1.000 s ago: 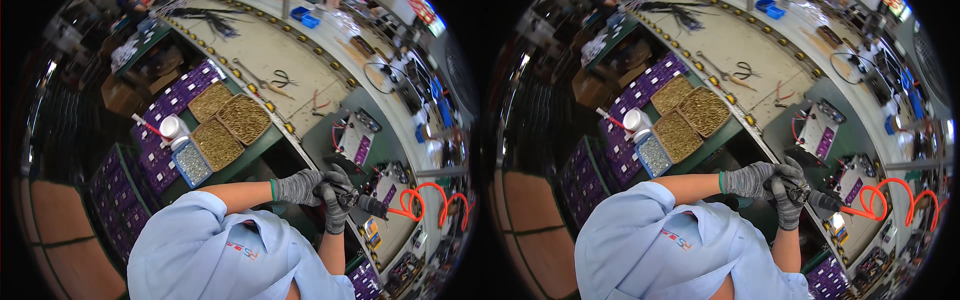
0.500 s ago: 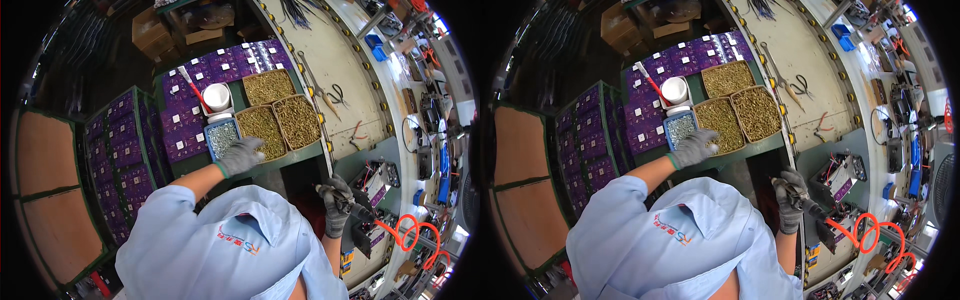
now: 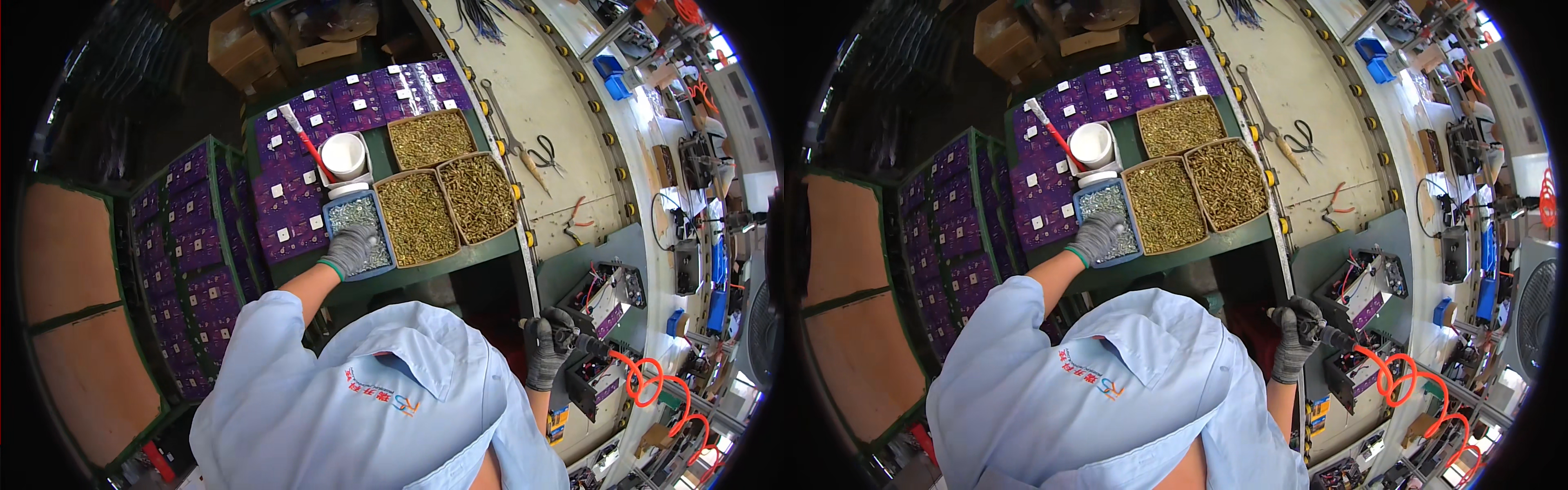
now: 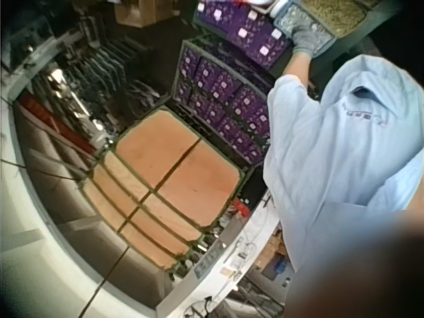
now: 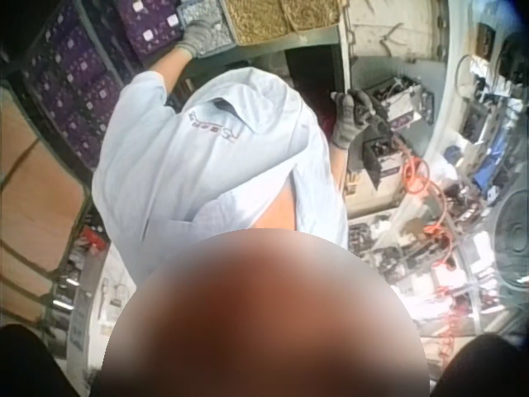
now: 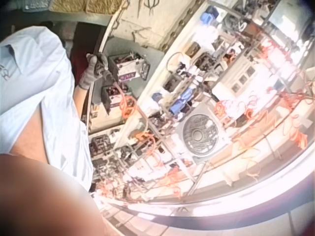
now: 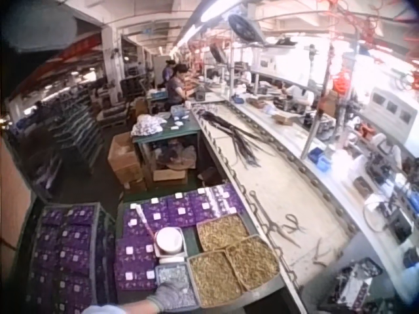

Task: Assembling electronic components for solar energy systems by installing circuit boards into metal housings and securing them with screws.

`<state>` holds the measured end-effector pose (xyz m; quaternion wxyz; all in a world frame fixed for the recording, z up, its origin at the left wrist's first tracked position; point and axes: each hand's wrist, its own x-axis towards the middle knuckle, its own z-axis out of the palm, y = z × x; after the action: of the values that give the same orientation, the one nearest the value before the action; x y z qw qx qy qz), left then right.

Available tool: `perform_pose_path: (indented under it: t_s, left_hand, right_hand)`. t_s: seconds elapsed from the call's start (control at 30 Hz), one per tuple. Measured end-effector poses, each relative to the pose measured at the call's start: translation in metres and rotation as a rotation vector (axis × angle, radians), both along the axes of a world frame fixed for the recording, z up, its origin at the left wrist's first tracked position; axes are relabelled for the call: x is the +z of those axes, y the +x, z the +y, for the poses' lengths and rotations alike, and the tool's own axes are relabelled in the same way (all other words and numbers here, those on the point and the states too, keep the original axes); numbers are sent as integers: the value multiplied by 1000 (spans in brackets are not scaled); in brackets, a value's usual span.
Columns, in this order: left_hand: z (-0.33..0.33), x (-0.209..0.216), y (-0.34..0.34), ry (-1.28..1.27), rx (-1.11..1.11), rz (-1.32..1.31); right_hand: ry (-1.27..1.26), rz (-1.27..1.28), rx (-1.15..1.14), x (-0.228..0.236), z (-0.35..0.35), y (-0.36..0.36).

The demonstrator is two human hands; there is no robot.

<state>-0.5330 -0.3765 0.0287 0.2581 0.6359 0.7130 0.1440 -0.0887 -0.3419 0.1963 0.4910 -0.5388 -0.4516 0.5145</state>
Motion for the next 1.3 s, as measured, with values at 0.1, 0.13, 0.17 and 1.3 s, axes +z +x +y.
perform_pose_path:
  t_s: [0.1, 0.13, 0.17, 1.3]
  left_hand:
    - [-1, 7, -12, -3, 166, -42]
    - [-1, 9, -13, -44, 318, -174]
    - [-1, 10, -13, -119, 468, -264]
    - [125, 190, 482, -835, -248, -1440]
  right_hand:
    - [4, 91, 19, -3, 4, 16]
    - [12, 108, 10, -4, 6, 23]
    - [3, 124, 9, -4, 7, 32]
    - [603, 568, -299, 140, 0, 262]
